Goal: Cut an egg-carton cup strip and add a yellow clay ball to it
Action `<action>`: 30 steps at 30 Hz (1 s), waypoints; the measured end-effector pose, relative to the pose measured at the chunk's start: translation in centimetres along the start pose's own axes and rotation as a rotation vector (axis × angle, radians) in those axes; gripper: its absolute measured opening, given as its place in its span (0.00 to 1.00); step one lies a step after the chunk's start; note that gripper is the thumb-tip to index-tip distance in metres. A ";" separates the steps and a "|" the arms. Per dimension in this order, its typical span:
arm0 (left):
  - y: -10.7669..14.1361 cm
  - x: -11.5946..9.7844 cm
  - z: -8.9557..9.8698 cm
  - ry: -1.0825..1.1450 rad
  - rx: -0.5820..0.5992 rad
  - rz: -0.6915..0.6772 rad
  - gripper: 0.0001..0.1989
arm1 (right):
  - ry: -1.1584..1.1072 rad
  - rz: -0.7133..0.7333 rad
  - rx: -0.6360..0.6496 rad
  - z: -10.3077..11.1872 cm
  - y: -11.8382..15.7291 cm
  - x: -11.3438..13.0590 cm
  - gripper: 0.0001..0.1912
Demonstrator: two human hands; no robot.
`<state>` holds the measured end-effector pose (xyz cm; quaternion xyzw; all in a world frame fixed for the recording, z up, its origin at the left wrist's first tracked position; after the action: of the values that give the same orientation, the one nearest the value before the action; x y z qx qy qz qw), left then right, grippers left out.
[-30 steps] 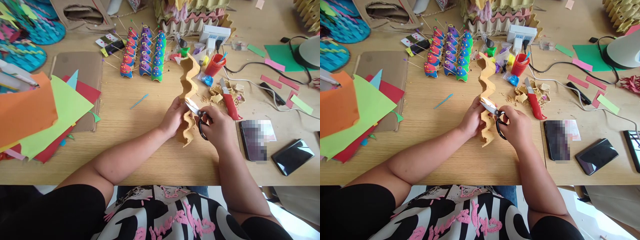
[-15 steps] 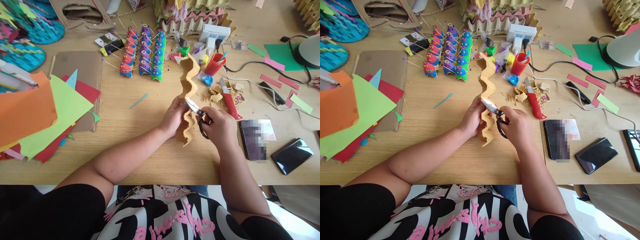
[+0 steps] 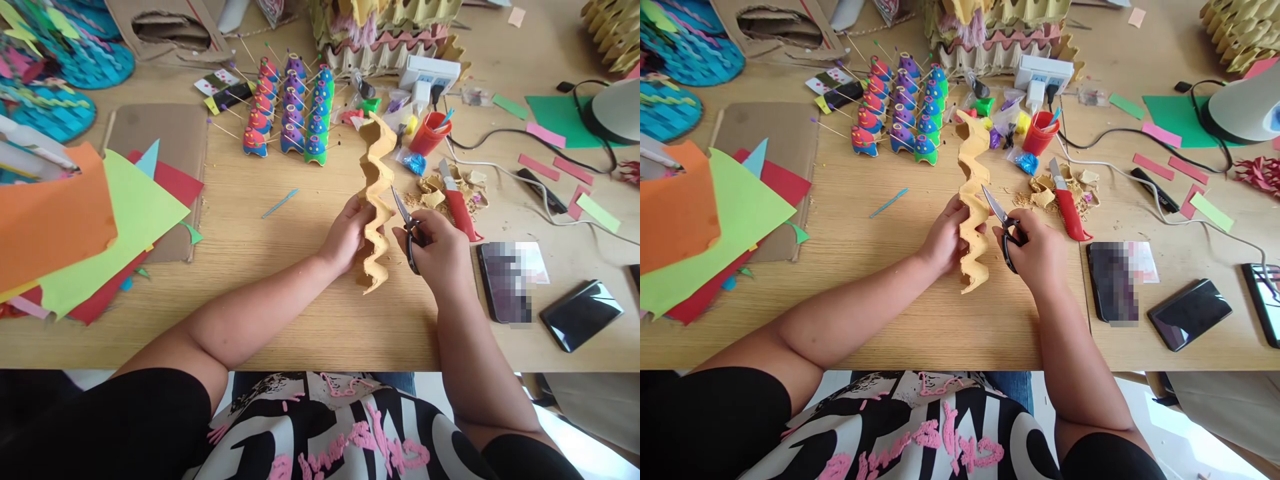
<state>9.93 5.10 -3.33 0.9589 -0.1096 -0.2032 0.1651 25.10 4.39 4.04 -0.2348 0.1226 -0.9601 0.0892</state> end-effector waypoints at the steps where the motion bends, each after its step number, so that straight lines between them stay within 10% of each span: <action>1: 0.1 0.2 -0.1 0.027 -0.012 0.033 0.10 | -0.041 -0.015 0.002 0.0 0.0 -0.1 0.16; 11: 0.6 -0.3 -0.5 -0.071 0.047 0.085 0.06 | -0.292 -0.061 0.006 -0.3 -0.2 0.1 0.28; 30: 1.5 0.1 -1.6 -0.309 0.117 0.122 0.11 | 0.198 0.118 -0.281 2.5 -0.6 -0.1 0.14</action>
<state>10.42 4.09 -1.44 0.9158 -0.2031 -0.3312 0.1023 26.34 4.45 6.33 -0.1415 0.2771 -0.9451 0.0995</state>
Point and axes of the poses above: each hand's wrist, its own y-axis away from the middle knuckle, its own z-axis out of the back of the hand, x = y × z, the point moved 10 cm from there along -y, towards the middle knuckle, and after that the axes turned 14 degrees about y, right-handed, at the moved point
